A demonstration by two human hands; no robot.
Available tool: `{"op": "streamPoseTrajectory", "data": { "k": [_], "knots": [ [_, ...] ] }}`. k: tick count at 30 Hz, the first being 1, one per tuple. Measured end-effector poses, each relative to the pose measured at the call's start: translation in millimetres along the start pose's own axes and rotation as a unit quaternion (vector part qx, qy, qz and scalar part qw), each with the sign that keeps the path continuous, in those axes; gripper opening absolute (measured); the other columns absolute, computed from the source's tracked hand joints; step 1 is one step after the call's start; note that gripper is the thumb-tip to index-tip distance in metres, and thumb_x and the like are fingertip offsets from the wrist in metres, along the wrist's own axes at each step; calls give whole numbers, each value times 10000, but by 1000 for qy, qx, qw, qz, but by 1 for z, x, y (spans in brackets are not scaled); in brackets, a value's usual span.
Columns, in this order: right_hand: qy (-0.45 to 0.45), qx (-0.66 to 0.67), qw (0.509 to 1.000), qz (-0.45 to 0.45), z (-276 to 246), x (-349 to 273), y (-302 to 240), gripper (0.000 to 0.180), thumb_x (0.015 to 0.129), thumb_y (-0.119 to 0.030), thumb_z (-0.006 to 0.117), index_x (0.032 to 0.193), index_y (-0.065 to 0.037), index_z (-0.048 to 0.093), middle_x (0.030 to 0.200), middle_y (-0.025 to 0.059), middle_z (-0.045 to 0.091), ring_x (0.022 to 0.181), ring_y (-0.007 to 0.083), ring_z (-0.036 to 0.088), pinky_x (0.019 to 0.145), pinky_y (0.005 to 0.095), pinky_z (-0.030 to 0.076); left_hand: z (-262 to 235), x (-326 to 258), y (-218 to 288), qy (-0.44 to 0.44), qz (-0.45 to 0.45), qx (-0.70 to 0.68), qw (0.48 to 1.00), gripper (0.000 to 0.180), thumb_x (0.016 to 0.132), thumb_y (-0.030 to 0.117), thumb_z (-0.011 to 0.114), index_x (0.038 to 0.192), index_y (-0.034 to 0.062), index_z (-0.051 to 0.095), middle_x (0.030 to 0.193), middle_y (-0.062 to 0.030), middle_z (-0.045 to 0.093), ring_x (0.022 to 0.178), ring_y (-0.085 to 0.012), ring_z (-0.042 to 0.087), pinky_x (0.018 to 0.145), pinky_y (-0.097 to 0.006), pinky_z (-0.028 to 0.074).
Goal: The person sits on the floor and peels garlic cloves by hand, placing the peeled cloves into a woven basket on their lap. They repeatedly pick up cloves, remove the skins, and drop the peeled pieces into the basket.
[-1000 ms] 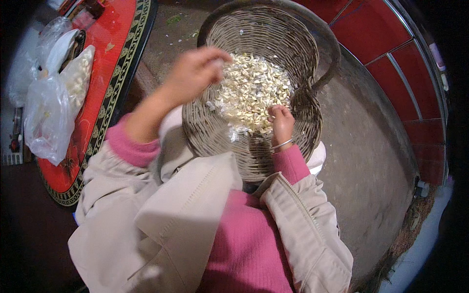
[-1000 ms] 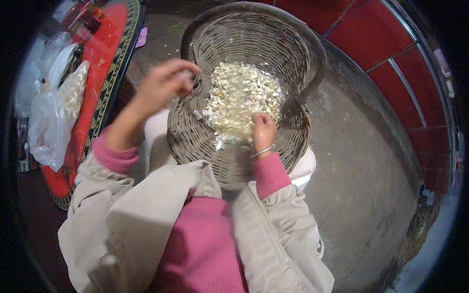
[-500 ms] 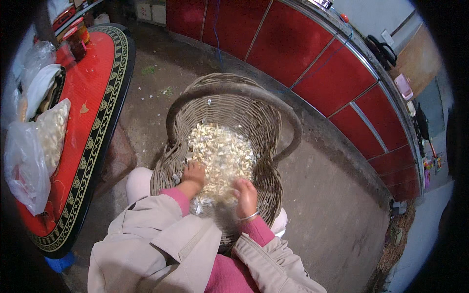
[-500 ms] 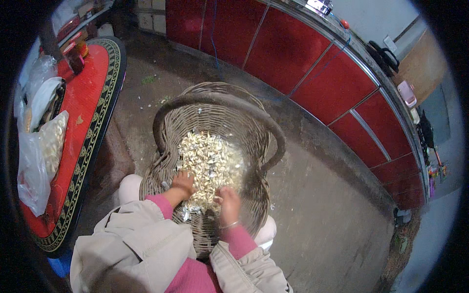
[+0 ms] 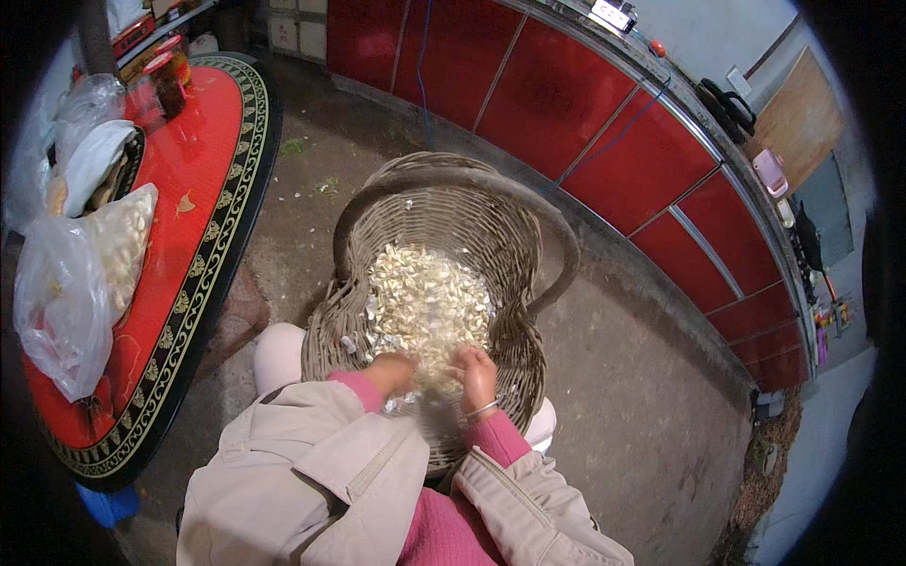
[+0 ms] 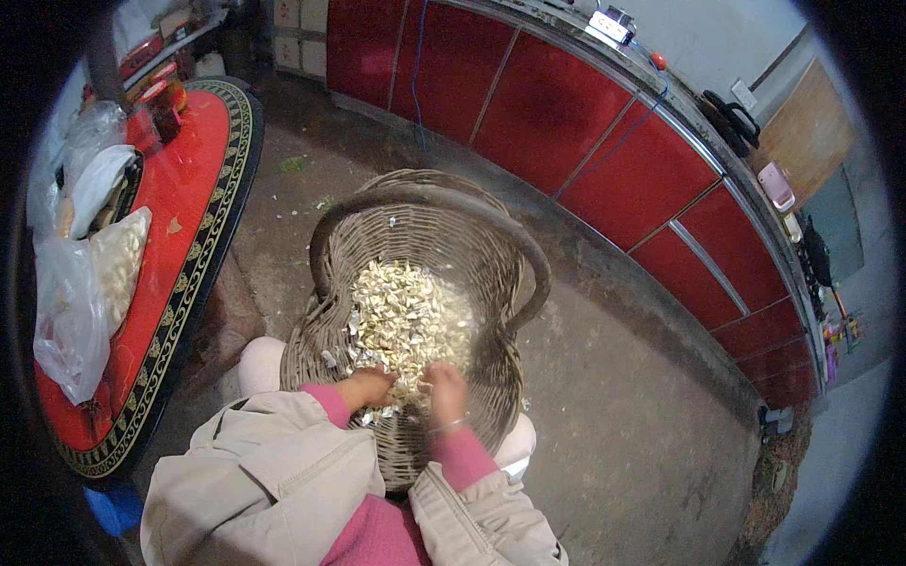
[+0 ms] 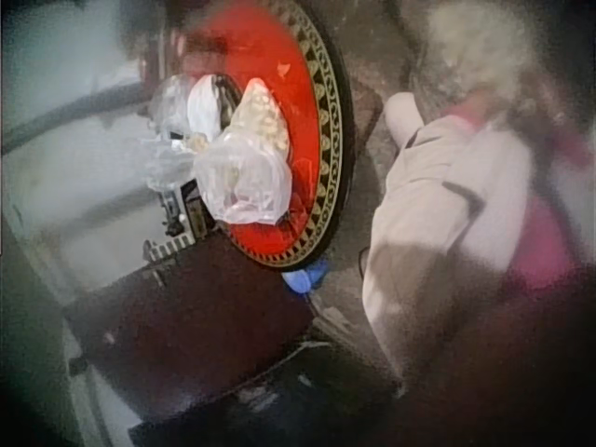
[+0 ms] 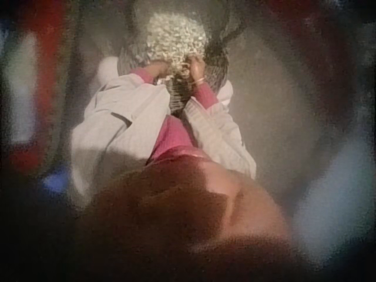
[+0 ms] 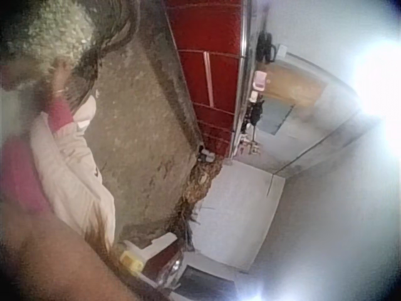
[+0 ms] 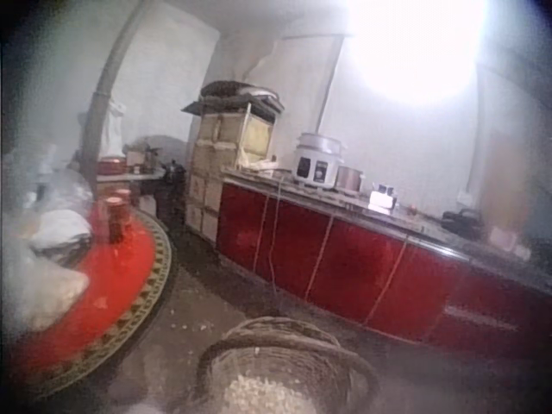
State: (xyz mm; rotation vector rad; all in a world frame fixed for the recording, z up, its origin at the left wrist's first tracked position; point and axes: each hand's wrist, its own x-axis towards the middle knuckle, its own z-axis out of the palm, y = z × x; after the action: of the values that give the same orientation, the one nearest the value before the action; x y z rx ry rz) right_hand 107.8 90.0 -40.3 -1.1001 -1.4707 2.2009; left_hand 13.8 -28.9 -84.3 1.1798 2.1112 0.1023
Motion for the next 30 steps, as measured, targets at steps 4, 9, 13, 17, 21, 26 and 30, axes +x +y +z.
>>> {"op": "streamPoseTrajectory", "data": {
  "k": [4, 9, 13, 17, 21, 26, 30],
  "knots": [
    [-2, -9, 1000, -9, -4, 4, 7, 109, 778, -104, 461, 823, -13, 501, 742, 62, 537, 654, 151, 524, 553, 268, 449, -1, -3, 4, 17, 14, 1, 1000, 388, 654, 295, 545, 962, 64, 500, 921, -200, 518, 832, -326, 534, 706, -392, 435],
    [-9, -5, 1000, -4, -6, 7, 11, 98, 777, -96, 455, 813, -16, 498, 741, 63, 537, 645, 154, 523, 538, 268, 450, -3, 1, 6, 2, -9, -41, 999, 411, 647, 327, 572, 923, 24, 545, 905, -158, 564, 845, -281, 544, 722, -366, 432],
    [-7, 12, 1000, 4, -6, 7, 10, 89, 772, -89, 454, 805, -19, 497, 739, 62, 534, 640, 151, 521, 534, 264, 452, -7, 9, 8, 44, -29, -127, 990, 416, 587, 317, 585, 922, 71, 550, 852, -143, 578, 782, -279, 556, 683, -353, 440],
    [-3, 34, 999, 15, -4, 7, 7, 91, 769, -88, 455, 817, -20, 493, 734, 58, 527, 629, 153, 518, 530, 260, 452, -18, 7, 13, 131, -25, -262, 956, 380, 603, 296, 592, 893, 52, 566, 781, -136, 588, 708, -231, 563, 645, -312, 443],
    [-1, 52, 999, 10, -1, 3, 3, 135, 777, -117, 451, 879, -34, 482, 780, 61, 520, 666, 152, 516, 550, 268, 452, -29, -1, 27, 177, -15, -422, 889, 302, 639, 247, 594, 859, 41, 573, 678, -89, 578, 610, -136, 531, 565, -257, 429],
    [-60, 147, 979, 129, 6, -3, -1, 233, 810, -270, 425, 955, -91, 459, 836, 28, 499, 691, 157, 500, 554, 280, 437, -33, -5, 48, 274, -50, -576, 769, 255, 700, 185, 590, 869, 0, 542, 746, -69, 573, 659, -116, 519, 600, -237, 425],
    [-124, 271, 939, 174, 19, -8, -4, 303, 831, -377, 380, 998, -129, 430, 883, 25, 480, 723, 160, 499, 568, 298, 434, -37, -9, 62, 366, 6, -578, 729, 210, 728, 157, 583, 867, 10, 528, 776, -47, 550, 710, -100, 495, 643, -226, 408]
  ]
}}
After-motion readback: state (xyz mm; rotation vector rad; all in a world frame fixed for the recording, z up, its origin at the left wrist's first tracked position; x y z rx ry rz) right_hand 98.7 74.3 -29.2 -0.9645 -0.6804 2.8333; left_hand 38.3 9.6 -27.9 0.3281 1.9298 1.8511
